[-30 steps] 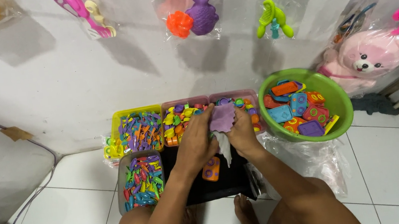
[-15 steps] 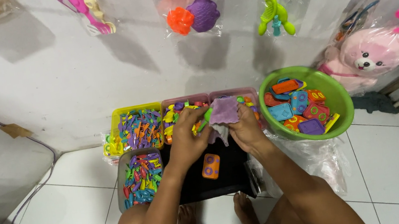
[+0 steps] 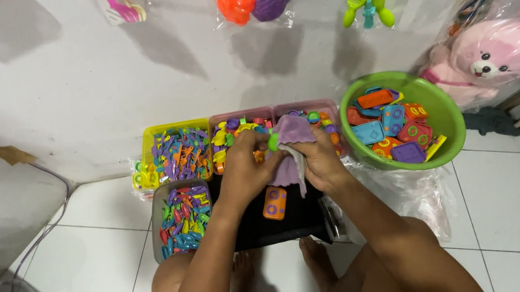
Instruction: Cleaning small plastic toy letters and shapes by wiping them individually with a cloth and sorting them into bins.
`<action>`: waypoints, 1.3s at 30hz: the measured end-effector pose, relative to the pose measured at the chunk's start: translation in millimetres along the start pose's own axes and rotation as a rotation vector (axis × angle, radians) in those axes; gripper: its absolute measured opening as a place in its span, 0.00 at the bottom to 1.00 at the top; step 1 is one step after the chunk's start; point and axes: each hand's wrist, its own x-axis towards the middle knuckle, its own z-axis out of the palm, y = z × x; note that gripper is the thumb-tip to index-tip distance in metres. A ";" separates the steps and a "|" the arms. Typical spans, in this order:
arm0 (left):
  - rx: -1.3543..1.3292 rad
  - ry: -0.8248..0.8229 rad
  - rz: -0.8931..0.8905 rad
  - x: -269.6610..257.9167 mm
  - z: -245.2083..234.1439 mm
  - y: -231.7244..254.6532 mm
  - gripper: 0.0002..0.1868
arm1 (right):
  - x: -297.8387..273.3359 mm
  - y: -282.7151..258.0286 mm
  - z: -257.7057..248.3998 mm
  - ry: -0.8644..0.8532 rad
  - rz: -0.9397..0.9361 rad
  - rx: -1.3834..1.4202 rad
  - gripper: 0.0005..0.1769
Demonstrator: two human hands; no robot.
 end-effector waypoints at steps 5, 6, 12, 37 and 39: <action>-0.057 -0.024 -0.040 7.6 -9.2 23.2 0.29 | -2.7 -4.0 7.9 0.010 -0.045 -0.069 0.13; -0.056 -0.023 -0.042 5.9 -6.9 21.7 0.29 | -2.7 -2.3 9.6 0.009 -0.044 -0.069 0.13; -0.016 -0.036 -0.068 1.5 -1.4 7.5 0.23 | 0.5 5.7 4.5 0.040 -0.049 -0.027 0.15; -0.060 0.051 -0.071 3.3 3.9 11.7 0.23 | 2.9 6.7 -1.9 0.002 -0.098 0.000 0.20; -0.069 0.068 -0.086 2.9 1.8 10.1 0.22 | 3.4 10.0 -5.5 -0.016 -0.102 -0.005 0.21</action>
